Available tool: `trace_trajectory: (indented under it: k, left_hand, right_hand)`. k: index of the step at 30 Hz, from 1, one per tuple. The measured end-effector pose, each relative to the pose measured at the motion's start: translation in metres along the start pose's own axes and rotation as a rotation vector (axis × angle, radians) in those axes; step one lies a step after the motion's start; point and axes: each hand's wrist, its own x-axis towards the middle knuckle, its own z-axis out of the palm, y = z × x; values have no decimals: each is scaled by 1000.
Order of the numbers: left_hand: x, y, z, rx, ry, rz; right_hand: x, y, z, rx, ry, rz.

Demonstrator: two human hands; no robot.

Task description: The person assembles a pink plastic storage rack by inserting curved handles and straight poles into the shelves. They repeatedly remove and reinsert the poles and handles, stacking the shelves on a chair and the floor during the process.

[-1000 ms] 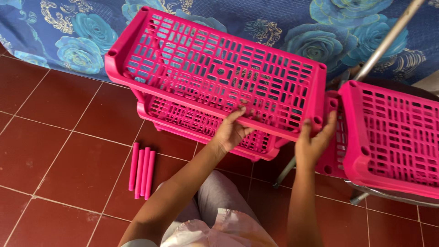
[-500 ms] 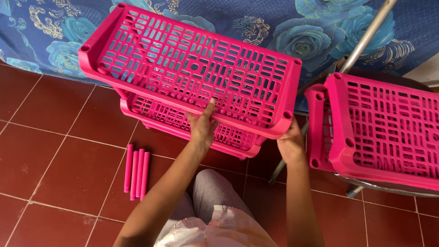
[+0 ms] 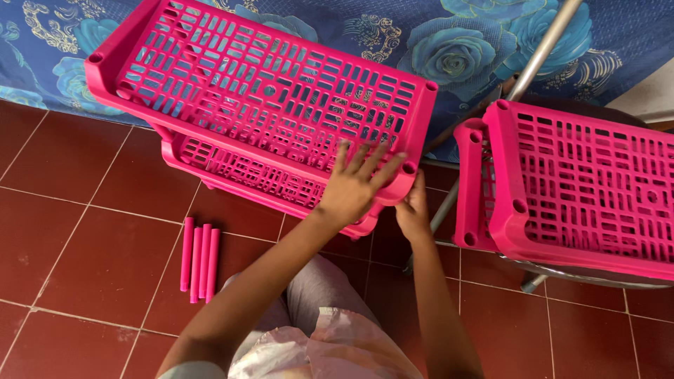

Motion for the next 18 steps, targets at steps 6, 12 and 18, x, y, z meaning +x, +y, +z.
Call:
trace_trajectory:
  k: [6, 12, 18]
  left_hand:
    - [21, 1, -3, 54, -60, 251]
    - [26, 2, -13, 57, -33, 235]
    - [18, 3, -16, 55, -41, 227]
  right_hand:
    - [8, 37, -1, -459, 126, -326]
    - [8, 46, 3, -340, 185, -255]
    - [0, 22, -1, 352, 114, -77]
